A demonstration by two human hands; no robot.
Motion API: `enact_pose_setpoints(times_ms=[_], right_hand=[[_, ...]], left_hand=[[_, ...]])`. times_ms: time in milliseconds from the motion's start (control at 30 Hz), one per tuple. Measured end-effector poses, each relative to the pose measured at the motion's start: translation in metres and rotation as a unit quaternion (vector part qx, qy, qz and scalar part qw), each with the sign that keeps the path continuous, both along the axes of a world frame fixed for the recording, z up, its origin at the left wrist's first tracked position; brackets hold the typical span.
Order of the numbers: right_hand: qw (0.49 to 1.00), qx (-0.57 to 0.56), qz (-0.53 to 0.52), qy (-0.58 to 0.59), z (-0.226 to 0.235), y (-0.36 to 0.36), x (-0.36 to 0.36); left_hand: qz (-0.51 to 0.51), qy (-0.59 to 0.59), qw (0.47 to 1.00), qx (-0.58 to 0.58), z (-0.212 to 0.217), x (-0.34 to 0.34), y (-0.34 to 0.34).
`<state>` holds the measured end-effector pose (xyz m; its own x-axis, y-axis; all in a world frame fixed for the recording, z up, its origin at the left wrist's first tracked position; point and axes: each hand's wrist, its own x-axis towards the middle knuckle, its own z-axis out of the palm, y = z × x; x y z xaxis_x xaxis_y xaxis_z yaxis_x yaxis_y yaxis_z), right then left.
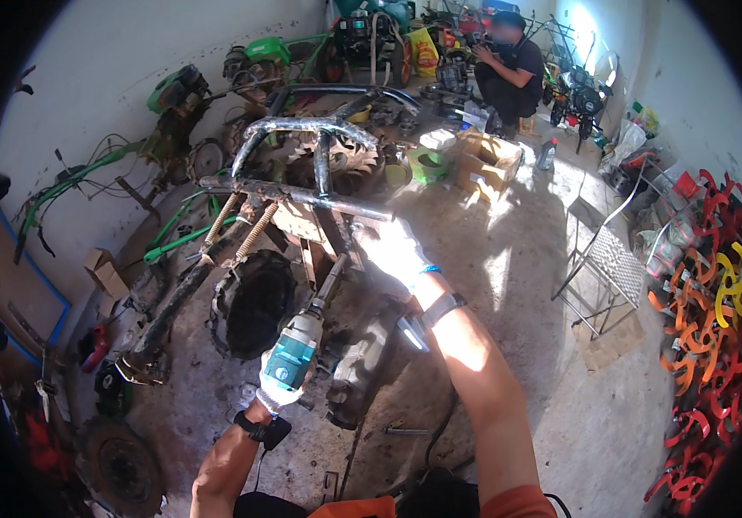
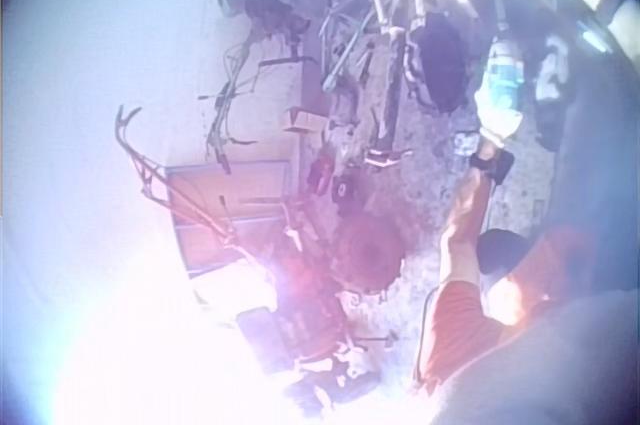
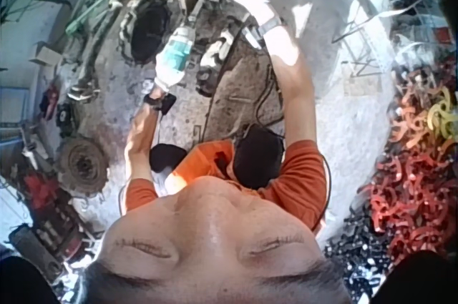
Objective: The person uses a cordless impact wrench to remove bolts from a small engine mounted on a stand, then detaches the handlebar assembly and sets it aside. They continue to remove bolts and separate engine components by hand, placing parts on the floor.
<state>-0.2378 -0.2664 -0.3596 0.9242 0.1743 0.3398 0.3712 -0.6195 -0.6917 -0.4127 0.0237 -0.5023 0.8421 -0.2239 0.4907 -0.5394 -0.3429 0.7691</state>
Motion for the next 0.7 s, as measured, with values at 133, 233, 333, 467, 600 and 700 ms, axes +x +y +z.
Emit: enact_pose_setpoints(times_ms=[133,233,333,467,600,700], right_hand=[[0.998,-0.028,0.052,-0.011,-0.007,-0.016,-0.007],[0.985,-0.122,0.118,0.024,-0.018,-0.042,-0.023],[0.964,-0.216,0.142,0.067,-0.029,-0.058,-0.033],[0.99,-0.088,0.103,0.036,-0.037,-0.05,-0.021],[0.995,-0.019,0.082,0.043,-0.041,-0.03,-0.001],[0.996,0.034,0.07,0.054,-0.048,-0.026,0.007]], left_hand=[[0.003,-0.004,1.0,0.002,-0.006,-0.003,0.0],[0.008,-0.001,1.0,-0.007,-0.011,-0.006,0.004],[0.001,0.037,0.999,-0.026,-0.018,-0.006,0.007],[-0.025,0.132,0.986,-0.102,-0.034,-0.001,0.008],[-0.087,0.289,0.91,-0.283,-0.053,0.004,0.012],[-0.141,0.402,0.787,-0.446,-0.064,0.009,0.021]])
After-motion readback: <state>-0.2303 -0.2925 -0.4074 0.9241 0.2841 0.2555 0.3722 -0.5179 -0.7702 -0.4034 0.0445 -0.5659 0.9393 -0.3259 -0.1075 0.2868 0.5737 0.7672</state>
